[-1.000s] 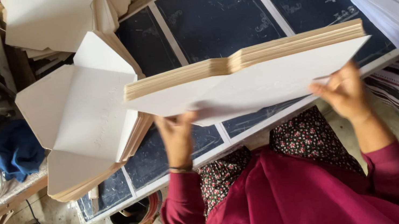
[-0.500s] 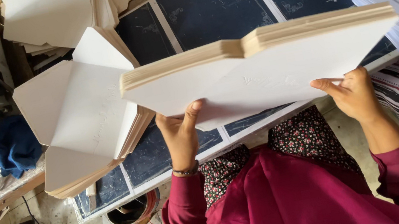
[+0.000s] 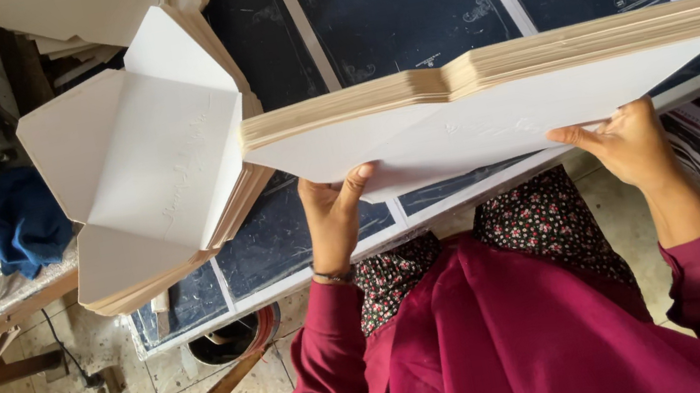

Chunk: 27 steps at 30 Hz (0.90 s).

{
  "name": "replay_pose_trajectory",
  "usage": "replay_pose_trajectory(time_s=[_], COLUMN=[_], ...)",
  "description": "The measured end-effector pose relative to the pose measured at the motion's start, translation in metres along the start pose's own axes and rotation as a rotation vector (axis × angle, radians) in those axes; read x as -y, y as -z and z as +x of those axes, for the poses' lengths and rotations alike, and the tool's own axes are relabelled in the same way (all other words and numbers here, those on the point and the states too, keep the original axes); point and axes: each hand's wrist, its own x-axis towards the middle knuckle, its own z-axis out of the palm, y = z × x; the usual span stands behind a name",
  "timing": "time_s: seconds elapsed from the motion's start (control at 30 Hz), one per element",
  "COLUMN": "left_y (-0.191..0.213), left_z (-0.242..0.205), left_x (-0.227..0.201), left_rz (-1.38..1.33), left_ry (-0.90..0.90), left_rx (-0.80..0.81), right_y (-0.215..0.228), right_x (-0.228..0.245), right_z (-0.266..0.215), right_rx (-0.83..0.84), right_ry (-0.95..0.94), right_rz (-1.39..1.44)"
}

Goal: The person folds white paper sheets along pre-scored lines to create box-like structures. They repeatedly pick up a sheet, fold it in half, and press the crease firmly with their hands. The finished folded items are stacked on the table.

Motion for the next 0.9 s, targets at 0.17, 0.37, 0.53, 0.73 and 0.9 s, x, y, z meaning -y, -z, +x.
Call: replay_pose_trajectory(time_s=[0.17, 0.37, 0.53, 0.73, 0.9], left_y=[0.024, 0.040, 0.032, 0.021, 0.017], left_z=[0.017, 0.038, 0.025, -0.011, -0.054], left_x=[-0.060, -0.121, -0.133, -0.080, 0.017], left_rz=[-0.384, 0.157, 0.058, -0.219, -0.172], left_ry=[-0.133, -0.095, -0.064, 0.283, 0.551], left_rx=[0.111, 0.264, 0.118, -0.119, -0.228], right_y=[0.007, -0.001, 0.027, 0.068, 0.041], right_x=[-0.052, -0.059, -0.063, -0.027, -0.048], right_z=[-0.006, -0.003, 0.012, 0.064, 0.085], right_rx=[0.035, 0.072, 0.022, 0.013, 0.132], right_ry=[-0.289, -0.104, -0.222, -0.389, -0.425], right_rz=[-0.094, 0.002, 0.303, 0.200, 0.007])
